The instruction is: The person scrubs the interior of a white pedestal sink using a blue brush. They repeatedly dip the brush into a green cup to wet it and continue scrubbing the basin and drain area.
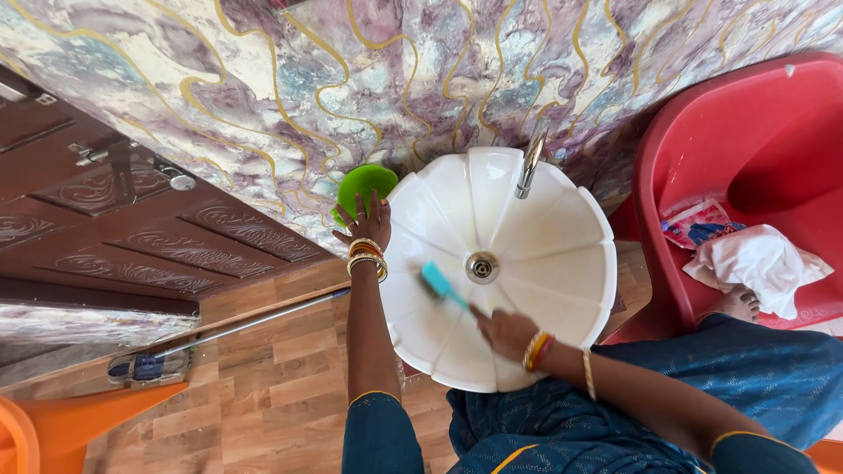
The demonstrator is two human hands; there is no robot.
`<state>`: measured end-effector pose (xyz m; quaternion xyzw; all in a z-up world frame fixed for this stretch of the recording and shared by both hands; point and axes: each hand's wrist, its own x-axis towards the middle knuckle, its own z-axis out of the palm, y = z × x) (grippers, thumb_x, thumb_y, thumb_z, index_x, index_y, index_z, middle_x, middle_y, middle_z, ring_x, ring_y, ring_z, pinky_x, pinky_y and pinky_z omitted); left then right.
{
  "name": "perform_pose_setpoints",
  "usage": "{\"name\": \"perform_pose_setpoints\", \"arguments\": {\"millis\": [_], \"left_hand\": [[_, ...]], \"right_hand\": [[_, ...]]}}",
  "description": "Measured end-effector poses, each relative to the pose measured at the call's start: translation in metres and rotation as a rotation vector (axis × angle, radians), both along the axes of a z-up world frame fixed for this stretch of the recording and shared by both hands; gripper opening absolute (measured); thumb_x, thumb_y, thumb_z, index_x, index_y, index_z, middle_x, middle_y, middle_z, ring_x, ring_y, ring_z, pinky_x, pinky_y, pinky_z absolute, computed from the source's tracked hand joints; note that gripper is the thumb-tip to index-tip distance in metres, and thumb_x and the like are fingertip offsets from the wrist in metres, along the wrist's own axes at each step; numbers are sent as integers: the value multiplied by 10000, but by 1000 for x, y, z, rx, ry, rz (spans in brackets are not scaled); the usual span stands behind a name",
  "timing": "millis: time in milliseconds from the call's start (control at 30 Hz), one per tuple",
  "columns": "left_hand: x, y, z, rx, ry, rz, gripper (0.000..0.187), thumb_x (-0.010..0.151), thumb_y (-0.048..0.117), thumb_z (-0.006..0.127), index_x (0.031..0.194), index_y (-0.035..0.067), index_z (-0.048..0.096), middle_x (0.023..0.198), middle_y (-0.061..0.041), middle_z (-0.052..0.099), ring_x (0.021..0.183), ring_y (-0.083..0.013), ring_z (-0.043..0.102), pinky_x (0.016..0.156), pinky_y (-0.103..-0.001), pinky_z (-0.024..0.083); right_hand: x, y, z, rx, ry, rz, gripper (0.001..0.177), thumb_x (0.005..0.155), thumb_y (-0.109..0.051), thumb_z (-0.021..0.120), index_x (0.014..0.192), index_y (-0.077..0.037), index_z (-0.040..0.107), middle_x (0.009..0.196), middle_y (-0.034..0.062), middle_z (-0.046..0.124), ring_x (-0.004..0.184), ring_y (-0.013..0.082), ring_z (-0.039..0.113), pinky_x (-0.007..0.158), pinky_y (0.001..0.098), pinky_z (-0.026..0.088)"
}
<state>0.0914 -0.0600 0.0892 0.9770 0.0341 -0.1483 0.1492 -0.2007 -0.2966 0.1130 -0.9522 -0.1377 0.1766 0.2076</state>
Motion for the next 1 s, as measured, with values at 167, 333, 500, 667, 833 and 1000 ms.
{"name": "perform_pose_setpoints", "arguments": {"millis": [167,333,500,667,833,1000], "left_hand": [[3,2,0,-11,-6,6,732,947,749,95,1613,457,165,1736,35,23,1556,-409,-184,1170,-748,-115],[7,-3,-3,-17,-16,4,766,927,770,77,1614,443,168,1738,39,27,1558,-401,-179,1168,-746,-109],[2,3,-1,-17,-38,17,771,923,763,68,1614,437,164,1733,35,23,1559,-393,-182,1170,-736,-99],[0,0,3,-29,-47,7,759,938,751,79,1619,428,164,1731,26,22,1561,-395,-177,1176,-728,-103],[1,-2,3,-20,-52,7,751,949,735,77,1622,416,172,1733,28,32,1563,-393,-148,1179,-728,-97],[-1,0,1,30,-59,21,740,951,720,70,1615,414,187,1730,34,42,1564,-397,-148,1173,-732,-96]], "right_hand": [[10,-55,-32,-240,53,-182,551,1002,-316,465,1542,-239,387,941,165,662,698,336,706,597,477,580],[-6,-62,-40,-268,91,-222,593,982,-255,484,1560,-220,355,973,184,654,712,366,718,595,496,580],[51,-40,-65,-222,-126,-342,525,1017,-299,460,1531,-240,376,940,193,649,695,388,710,599,520,579],[30,-45,-80,-253,-69,-175,593,970,-203,474,1544,-135,342,872,205,656,709,383,713,631,507,586],[64,-51,-76,-301,-161,-162,599,980,-144,463,1559,-74,323,875,213,659,727,376,726,643,504,592],[113,-52,-85,-280,-206,-252,641,976,-160,458,1584,-98,265,925,213,647,704,393,723,593,511,596]]}}
